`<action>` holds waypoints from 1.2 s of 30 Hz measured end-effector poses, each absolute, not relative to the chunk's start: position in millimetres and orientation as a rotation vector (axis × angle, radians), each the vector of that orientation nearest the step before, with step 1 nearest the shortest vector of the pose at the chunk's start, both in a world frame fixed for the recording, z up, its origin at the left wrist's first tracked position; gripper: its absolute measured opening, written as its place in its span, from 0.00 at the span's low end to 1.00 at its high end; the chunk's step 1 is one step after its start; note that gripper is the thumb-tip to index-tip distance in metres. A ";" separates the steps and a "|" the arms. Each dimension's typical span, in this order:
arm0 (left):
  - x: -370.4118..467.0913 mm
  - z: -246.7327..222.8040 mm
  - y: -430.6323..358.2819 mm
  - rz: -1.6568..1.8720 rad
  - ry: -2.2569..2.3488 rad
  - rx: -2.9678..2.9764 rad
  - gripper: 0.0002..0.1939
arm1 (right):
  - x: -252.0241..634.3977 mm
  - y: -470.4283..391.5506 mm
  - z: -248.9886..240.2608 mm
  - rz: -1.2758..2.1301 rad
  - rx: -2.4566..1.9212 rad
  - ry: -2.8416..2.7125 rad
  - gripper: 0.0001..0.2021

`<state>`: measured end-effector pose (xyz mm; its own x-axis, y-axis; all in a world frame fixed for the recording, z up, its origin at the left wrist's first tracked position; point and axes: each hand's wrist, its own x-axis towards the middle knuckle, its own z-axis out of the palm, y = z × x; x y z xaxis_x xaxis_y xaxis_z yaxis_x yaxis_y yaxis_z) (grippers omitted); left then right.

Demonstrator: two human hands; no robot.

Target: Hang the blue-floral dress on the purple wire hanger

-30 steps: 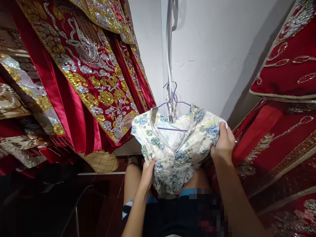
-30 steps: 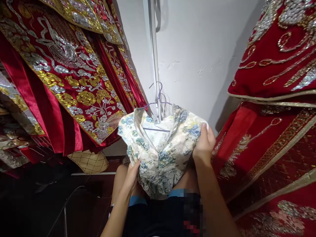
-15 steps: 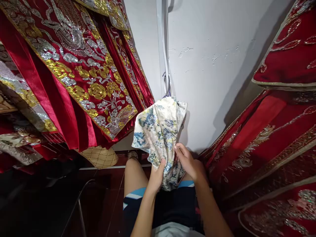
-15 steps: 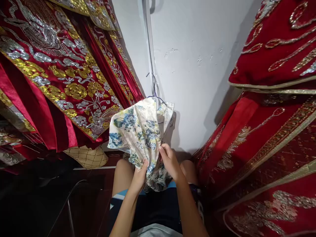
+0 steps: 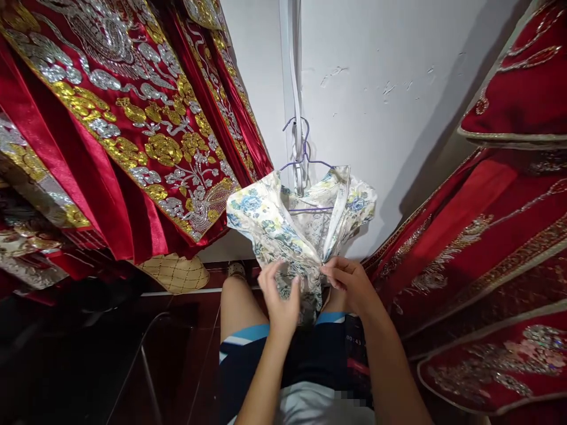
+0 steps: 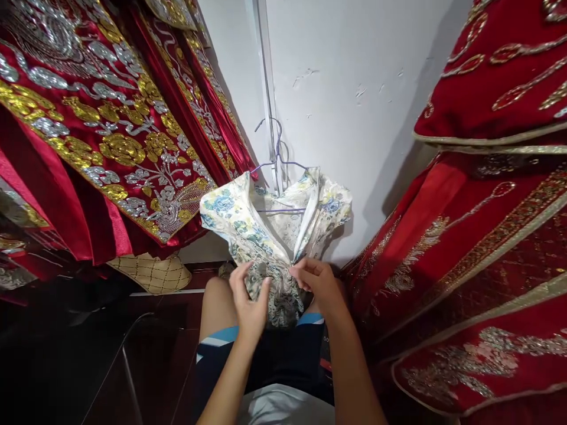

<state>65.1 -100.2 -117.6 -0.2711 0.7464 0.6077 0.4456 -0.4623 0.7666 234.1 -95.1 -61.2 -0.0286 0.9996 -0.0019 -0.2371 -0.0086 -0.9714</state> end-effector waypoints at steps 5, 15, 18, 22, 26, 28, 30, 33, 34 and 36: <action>93.3 -94.2 -92.3 1.384 1.137 1.818 0.07 | 231.5 -100.1 -49.5 1.328 -1.044 -1.162 0.13; 93.7 -79.6 -81.2 1.371 1.132 1.862 0.08 | 229.5 -57.7 -39.0 1.364 -1.053 -1.092 0.11; 89.7 -76.4 -77.1 1.149 1.189 2.055 0.06 | 227.0 -21.9 -13.6 1.288 -0.927 -0.977 0.11; 88.6 -78.4 -76.4 0.893 1.352 2.230 0.08 | 222.6 12.5 35.3 1.208 -0.777 -0.957 0.07; 84.6 -88.0 -73.9 0.668 1.441 2.307 0.09 | 217.6 19.9 57.3 1.165 -0.715 -0.927 0.05; 79.2 -87.1 -67.8 0.648 1.420 2.281 0.08 | 215.9 17.7 53.9 1.175 -0.704 -0.944 0.05; 72.6 -75.1 -57.1 0.803 1.332 2.240 0.05 | 214.9 14.2 46.4 1.187 -0.711 -0.953 0.05; 63.9 -32.9 -33.3 1.291 1.125 2.182 0.18 | 214.5 8.7 39.0 1.181 -0.715 -0.998 0.06; 62.0 -14.8 -24.2 1.439 1.074 2.183 0.21 | 214.6 6.8 39.1 1.173 -0.714 -1.032 0.06; 60.6 20.5 -6.4 1.631 1.058 2.276 0.21 | 215.0 4.0 42.2 1.155 -0.712 -1.109 0.07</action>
